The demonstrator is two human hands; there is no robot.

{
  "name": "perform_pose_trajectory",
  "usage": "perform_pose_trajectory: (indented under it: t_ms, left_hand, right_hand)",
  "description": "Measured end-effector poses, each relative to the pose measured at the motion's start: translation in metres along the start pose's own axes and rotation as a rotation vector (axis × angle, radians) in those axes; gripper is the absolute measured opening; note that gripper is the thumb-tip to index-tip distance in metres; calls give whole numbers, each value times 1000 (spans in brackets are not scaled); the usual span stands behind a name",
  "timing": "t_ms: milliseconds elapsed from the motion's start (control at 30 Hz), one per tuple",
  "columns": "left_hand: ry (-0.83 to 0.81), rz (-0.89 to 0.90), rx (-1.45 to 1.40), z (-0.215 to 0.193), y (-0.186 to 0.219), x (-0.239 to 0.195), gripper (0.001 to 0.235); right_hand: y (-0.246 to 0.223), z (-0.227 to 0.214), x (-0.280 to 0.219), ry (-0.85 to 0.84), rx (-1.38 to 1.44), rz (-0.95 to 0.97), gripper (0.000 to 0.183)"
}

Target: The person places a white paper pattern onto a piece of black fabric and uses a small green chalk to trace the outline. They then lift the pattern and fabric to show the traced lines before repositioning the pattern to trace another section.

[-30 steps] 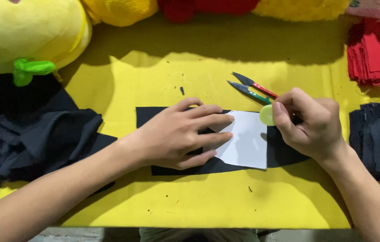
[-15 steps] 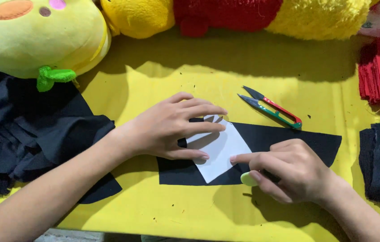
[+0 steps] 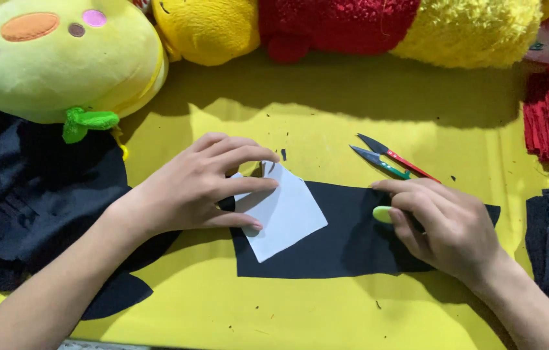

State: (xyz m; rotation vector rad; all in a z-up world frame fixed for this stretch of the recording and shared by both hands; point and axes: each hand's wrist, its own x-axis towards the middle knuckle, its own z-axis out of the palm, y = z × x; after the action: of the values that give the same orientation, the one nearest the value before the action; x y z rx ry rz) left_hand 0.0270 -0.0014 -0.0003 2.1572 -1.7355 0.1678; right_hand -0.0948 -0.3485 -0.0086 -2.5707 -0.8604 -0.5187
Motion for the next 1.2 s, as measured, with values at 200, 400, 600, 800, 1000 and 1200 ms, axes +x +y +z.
perform_pose_trajectory:
  t_ms: [200,400,600,800,1000,1200]
  left_hand:
    - [-43,4,-285,-3,5,3,31]
    - [-25,12,-327,4,18,8,47]
    - [-38,3,-291,9,20,6,55]
    - [-42,42,-216,19,36,10,60]
    - [-57,25,-267,16,33,8,71]
    - [-71,4,-326,5,16,6,42]
  right_hand:
    - [12,-1,1,-32,-158,-63,10]
    - [32,10,-24,-53,-565,96,16]
    - [37,14,-37,-119,-604,127,18]
    - [78,5,-43,-150,-817,99,26]
    - [62,-14,-18,-86,-788,11,33]
    - [-18,-1,23,-60,140,46,23]
